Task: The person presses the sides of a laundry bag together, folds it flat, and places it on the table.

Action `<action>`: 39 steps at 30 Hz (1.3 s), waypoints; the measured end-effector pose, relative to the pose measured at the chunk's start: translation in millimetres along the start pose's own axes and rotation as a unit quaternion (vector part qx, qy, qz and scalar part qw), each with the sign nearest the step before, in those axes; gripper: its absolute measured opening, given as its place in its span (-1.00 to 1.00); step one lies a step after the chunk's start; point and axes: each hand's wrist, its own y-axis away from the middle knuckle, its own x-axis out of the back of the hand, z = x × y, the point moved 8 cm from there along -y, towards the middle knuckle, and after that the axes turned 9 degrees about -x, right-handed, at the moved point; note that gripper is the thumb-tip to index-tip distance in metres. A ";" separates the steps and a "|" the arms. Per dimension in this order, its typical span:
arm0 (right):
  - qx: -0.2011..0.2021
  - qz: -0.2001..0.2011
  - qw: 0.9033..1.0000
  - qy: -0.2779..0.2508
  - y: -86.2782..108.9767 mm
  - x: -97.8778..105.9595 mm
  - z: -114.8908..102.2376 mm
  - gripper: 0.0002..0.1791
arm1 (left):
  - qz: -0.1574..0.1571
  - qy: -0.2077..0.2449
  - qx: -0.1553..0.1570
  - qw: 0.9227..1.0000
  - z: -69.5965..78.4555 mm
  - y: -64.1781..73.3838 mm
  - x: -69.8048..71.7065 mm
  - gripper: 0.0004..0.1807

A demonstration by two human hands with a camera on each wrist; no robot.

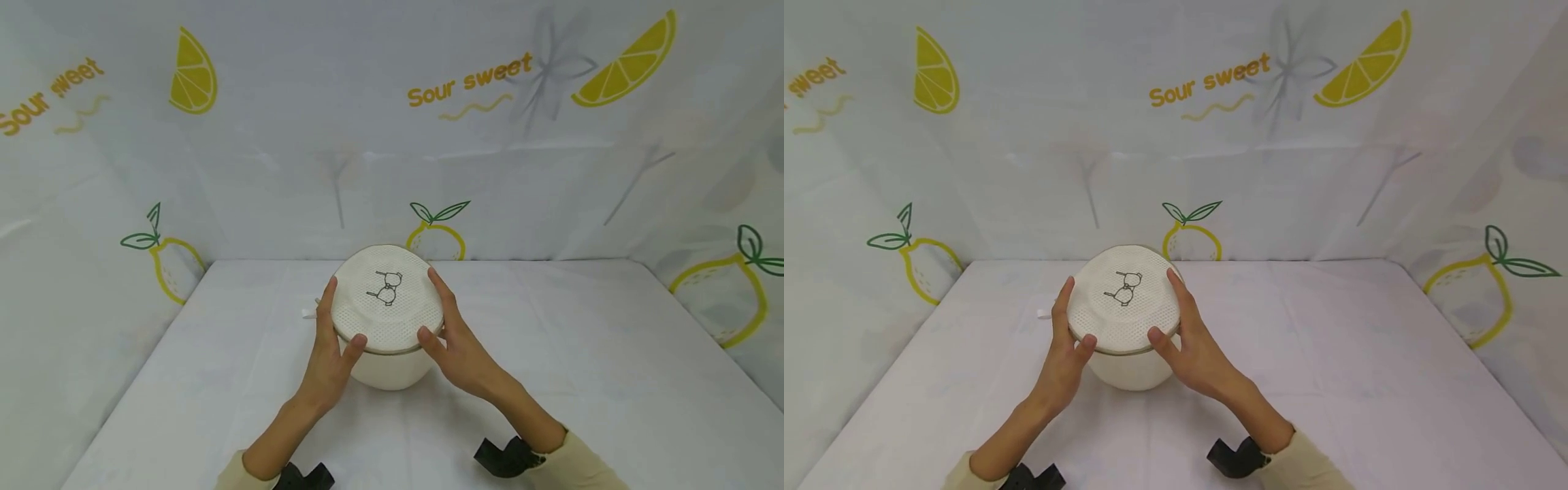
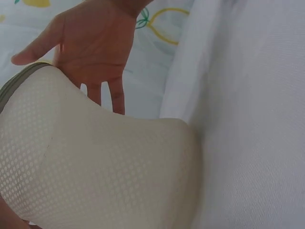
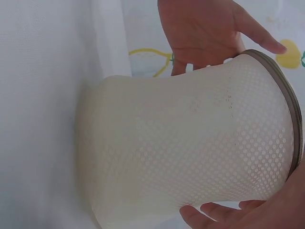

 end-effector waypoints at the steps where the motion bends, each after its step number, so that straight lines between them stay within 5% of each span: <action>1: 0.001 -0.002 1.000 0.001 0.1 -1.5 -0.1 -0.15 | 0.002 0.003 0.000 1.000 -0.3 0.1 1.2 -0.09; 16: -0.013 -0.004 1.000 -0.004 -4.1 1.7 12.4 -0.29 | 0.015 0.007 -0.011 1.000 -8.1 3.2 3.5 -0.11; 24: -0.014 -0.009 0.999 -0.028 -3.4 -1.0 14.1 -0.28 | -0.017 0.025 0.019 0.999 -12.6 6.6 -3.7 -0.07; 39: -0.016 -0.027 0.997 -0.069 -3.3 -7.5 19.7 -0.31 | -0.015 0.030 0.024 0.999 -16.3 9.0 -6.9 -0.10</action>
